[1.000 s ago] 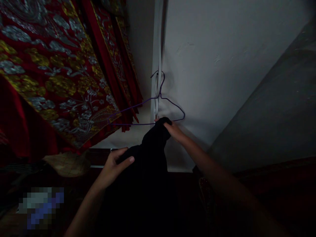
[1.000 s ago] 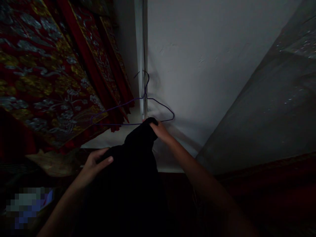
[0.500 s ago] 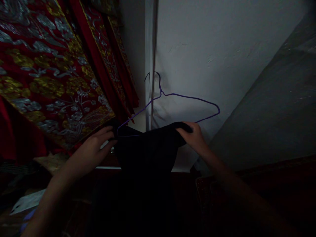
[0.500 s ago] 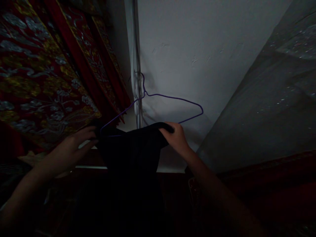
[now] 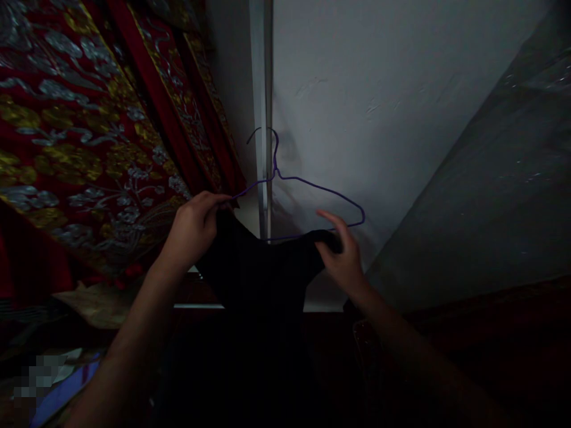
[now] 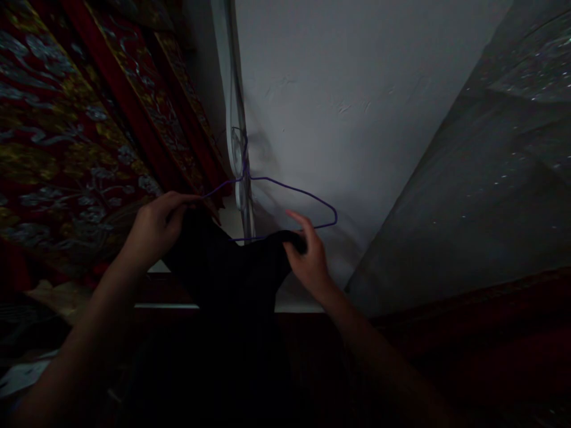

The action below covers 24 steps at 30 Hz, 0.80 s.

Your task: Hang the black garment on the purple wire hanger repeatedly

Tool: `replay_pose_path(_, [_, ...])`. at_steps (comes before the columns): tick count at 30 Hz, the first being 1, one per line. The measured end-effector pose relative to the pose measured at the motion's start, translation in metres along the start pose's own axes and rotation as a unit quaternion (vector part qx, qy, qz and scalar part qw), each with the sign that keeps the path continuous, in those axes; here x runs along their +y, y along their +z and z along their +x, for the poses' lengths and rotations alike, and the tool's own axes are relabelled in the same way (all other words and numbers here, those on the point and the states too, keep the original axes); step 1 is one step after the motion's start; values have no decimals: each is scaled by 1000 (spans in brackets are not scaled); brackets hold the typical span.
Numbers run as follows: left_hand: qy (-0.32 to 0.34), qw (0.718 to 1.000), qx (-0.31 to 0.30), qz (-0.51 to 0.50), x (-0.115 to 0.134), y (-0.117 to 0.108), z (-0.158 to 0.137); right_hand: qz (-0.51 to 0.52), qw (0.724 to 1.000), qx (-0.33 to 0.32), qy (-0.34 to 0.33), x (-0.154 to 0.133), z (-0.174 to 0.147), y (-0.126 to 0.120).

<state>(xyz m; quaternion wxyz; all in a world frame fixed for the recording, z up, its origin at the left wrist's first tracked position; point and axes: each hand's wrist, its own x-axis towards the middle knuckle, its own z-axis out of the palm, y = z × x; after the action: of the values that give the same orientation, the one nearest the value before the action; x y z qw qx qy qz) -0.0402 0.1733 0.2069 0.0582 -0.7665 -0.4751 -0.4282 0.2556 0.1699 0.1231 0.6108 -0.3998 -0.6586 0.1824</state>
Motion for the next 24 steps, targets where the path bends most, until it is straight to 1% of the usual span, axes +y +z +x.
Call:
replay_pose_path(2, [-1, 1000, 2, 18, -7, -1, -2, 14, 994, 104, 6, 7, 7, -15])
replay_pose_path(3, [-1, 1000, 4, 24, -9, -1, -3, 29, 990, 136, 19, 13, 12, -23])
replay_pose_path(4, [0, 1000, 3, 28, -11, -2, -4, 44, 987, 152, 38, 19, 19, -30])
replay_pose_path(5, [3, 1000, 0, 28, -12, -2, -4, 59, 984, 153, 64, 25, 27, -35])
replay_pose_path(6, [5, 1000, -3, 28, -12, -3, -4, 74, 983, 141, 95, 30, 34, -40])
replay_pose_path(8, [9, 999, -1, 31, -14, -2, -4, 100, 979, 91, 153, 36, 47, -47])
replay_pose_path(9, [9, 999, 5, 35, -16, -2, -4, 107, 977, 64, 171, 36, 51, -50])
replay_pose_path(13, [0, 996, 51, 78, -27, -3, -2, 97, 971, -19, 216, 17, 52, -63])
replay_pose_path(15, [-15, 994, 63, 87, -33, -7, 0, 116, 950, -93, 273, 5, 49, -74])
replay_pose_path(17, [-37, 996, 51, 63, -37, -11, 2, 149, 920, -160, 326, -4, 48, -85])
replay_pose_path(18, [-50, 997, 43, 41, -38, -13, 3, 163, 908, -177, 343, -6, 48, -90])
replay_pose_path(19, [-62, 997, 38, 16, -39, -14, 4, 173, 901, -181, 355, -6, 49, -95])
replay_pose_path(21, [-81, 996, 41, -23, -40, -16, 6, 190, 894, -160, 373, -5, 54, -101])
replay_pose_path(24, [-89, 993, 59, -42, -39, -14, 10, 205, 877, -131, 414, -2, 62, -102])
